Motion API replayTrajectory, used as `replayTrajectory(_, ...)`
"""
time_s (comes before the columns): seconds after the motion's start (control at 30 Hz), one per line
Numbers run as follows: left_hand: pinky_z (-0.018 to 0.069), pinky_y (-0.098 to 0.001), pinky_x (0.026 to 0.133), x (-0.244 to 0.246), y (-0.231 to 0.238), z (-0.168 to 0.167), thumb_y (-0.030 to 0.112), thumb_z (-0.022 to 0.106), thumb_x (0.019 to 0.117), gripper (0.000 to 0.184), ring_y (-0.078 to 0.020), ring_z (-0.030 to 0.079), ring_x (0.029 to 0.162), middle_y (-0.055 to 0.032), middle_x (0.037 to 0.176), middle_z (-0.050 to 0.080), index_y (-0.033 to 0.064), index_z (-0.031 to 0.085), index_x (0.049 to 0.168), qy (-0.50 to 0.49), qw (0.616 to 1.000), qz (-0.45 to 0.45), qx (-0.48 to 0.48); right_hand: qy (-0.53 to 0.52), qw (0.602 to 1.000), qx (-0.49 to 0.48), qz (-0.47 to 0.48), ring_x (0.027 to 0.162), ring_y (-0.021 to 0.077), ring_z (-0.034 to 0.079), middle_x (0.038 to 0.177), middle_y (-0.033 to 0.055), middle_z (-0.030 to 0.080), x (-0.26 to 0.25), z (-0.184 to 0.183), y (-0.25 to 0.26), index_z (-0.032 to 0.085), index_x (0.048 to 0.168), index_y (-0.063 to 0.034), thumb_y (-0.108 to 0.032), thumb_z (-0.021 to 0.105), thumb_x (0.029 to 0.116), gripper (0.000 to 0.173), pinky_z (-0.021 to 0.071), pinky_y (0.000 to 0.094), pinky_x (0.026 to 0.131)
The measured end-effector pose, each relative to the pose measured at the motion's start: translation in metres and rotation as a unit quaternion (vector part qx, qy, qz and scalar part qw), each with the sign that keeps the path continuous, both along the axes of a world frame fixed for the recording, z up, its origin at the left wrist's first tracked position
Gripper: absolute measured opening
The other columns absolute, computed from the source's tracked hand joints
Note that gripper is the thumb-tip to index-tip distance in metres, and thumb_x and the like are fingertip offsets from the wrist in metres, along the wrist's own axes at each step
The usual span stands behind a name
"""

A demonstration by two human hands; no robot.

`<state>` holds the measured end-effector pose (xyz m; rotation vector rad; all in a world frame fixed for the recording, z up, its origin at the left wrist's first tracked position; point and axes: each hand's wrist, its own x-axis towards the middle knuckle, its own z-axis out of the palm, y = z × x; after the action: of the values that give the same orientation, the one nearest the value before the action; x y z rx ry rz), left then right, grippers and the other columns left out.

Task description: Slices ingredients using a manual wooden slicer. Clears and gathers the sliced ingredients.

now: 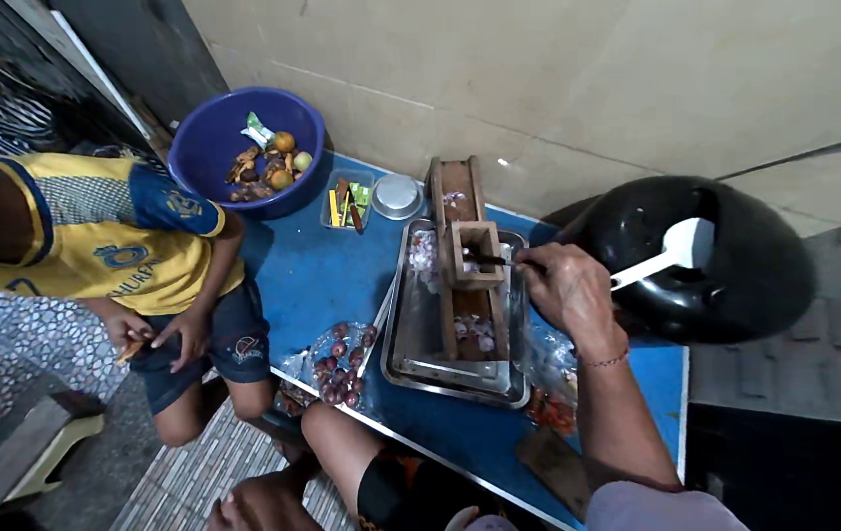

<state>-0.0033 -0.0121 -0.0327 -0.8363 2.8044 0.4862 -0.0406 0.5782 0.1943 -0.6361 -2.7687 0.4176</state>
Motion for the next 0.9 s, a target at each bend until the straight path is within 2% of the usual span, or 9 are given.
replayTrajectory(0.1,0.0425,-0.067,0.106,-0.004,0.012,0.007,0.052,0.028,0.1091,0.065,-0.0451,0.056,0.131,-0.0258,0.141,0.058,0.0064,0.052,0.148,-0.007,1.0,0.001,0.017,-0.012,1.0,0.011,0.008,0.099,0.0455,0.068,0.104,0.0202,0.073,0.003,0.001,-0.001,0.077,0.106,-0.0061,-0.008,0.069,0.0963,0.013,0.053,0.0641,0.078)
replayTrajectory(0.23,0.041,-0.0667,0.108,-0.009,0.029,0.011,0.049,0.029,0.1097,0.063,-0.0457,0.055,0.131,-0.027,0.141,0.058,0.005,0.052,0.148,0.0,1.0,-0.02,0.023,0.096,0.995,-0.027,-0.01,0.101,0.045,0.068,0.11,0.0246,0.07,0.02,0.007,-0.005,0.071,0.123,-0.0044,-0.014,0.059,0.1034,0.025,0.0532,0.0635,0.083)
replayTrajectory(0.3,0.0418,-0.066,0.107,-0.013,0.034,0.009,0.049,0.028,0.1101,0.062,-0.0452,0.056,0.131,-0.0264,0.141,0.058,0.0065,0.051,0.15,-0.007,0.999,-0.029,0.014,0.142,0.983,-0.115,-0.023,0.095,0.0351,0.07,0.112,0.021,0.07,0.035,0.003,-0.009,0.068,0.128,-0.0045,-0.016,0.056,0.1059,0.028,0.0553,0.055,0.085)
replayTrajectory(0.5,0.0425,-0.0681,0.103,-0.013,0.043,0.006,0.049,0.031,0.1098,0.061,-0.0472,0.056,0.129,-0.027,0.143,0.056,0.008,0.051,0.149,-0.012,0.999,-0.036,0.016,0.151,0.897,-0.409,-0.066,0.069,0.0076,0.06,0.095,0.0066,0.068,0.089,-0.038,-0.042,0.065,0.13,-0.0014,-0.012,0.054,0.1036,0.031,0.0526,0.0253,0.064)
replayTrajectory(0.6,0.0419,-0.0693,0.103,-0.01,0.047,0.007,0.05,0.03,0.1096,0.061,-0.0472,0.055,0.129,-0.0264,0.142,0.057,0.008,0.052,0.149,-0.004,0.999,-0.041,0.022,0.161,0.88,-0.439,-0.082,0.066,0.0021,0.059,0.087,0.0023,0.067,0.102,-0.048,-0.051,0.067,0.122,0.0017,-0.008,0.056,0.1001,0.026,0.0512,0.0189,0.062)
replayTrajectory(0.67,0.0414,-0.0701,0.103,-0.007,0.049,0.008,0.05,0.028,0.1096,0.062,-0.0471,0.055,0.13,-0.0262,0.144,0.055,0.0083,0.05,0.15,-0.009,0.999,-0.042,0.023,0.155,0.906,-0.384,-0.09,0.073,0.0055,0.061,0.094,0.0069,0.07,0.1,-0.038,-0.047,0.068,0.124,0.0023,-0.007,0.059,0.1002,0.027,0.0527,0.0235,0.069)
replayTrajectory(0.77,0.0412,-0.0703,0.103,-0.006,0.049,0.007,0.052,0.026,0.1094,0.063,-0.0452,0.054,0.133,-0.0235,0.148,0.053,0.011,0.049,0.152,-0.016,0.999,-0.036,0.016,0.166,0.953,-0.246,-0.062,0.099,0.0259,0.071,0.112,0.0184,0.072,0.08,-0.017,-0.025,0.07,0.123,0.0003,-0.009,0.068,0.0982,0.027,0.0565,0.0467,0.091)
replayTrajectory(0.83,0.041,-0.0707,0.103,-0.005,0.047,0.003,0.051,0.027,0.1095,0.062,-0.0448,0.054,0.132,-0.0231,0.147,0.054,0.0103,0.051,0.15,0.0,0.999,-0.031,0.021,0.149,0.977,-0.146,-0.037,0.107,0.039,0.069,0.114,0.0233,0.072,0.053,0.001,-0.008,0.072,0.117,0.0002,-0.012,0.067,0.0991,0.023,0.0526,0.0593,0.096)
replayTrajectory(0.9,0.0403,-0.0697,0.105,-0.005,0.047,0.002,0.052,0.026,0.1094,0.063,-0.0435,0.053,0.134,-0.0222,0.147,0.054,0.0104,0.051,0.15,0.003,0.999,-0.029,0.026,0.087,0.992,-0.091,-0.014,0.108,0.0444,0.068,0.111,0.0237,0.072,0.022,0.014,0.009,0.075,0.112,-0.0023,-0.013,0.065,0.1,0.019,0.0502,0.0643,0.096)
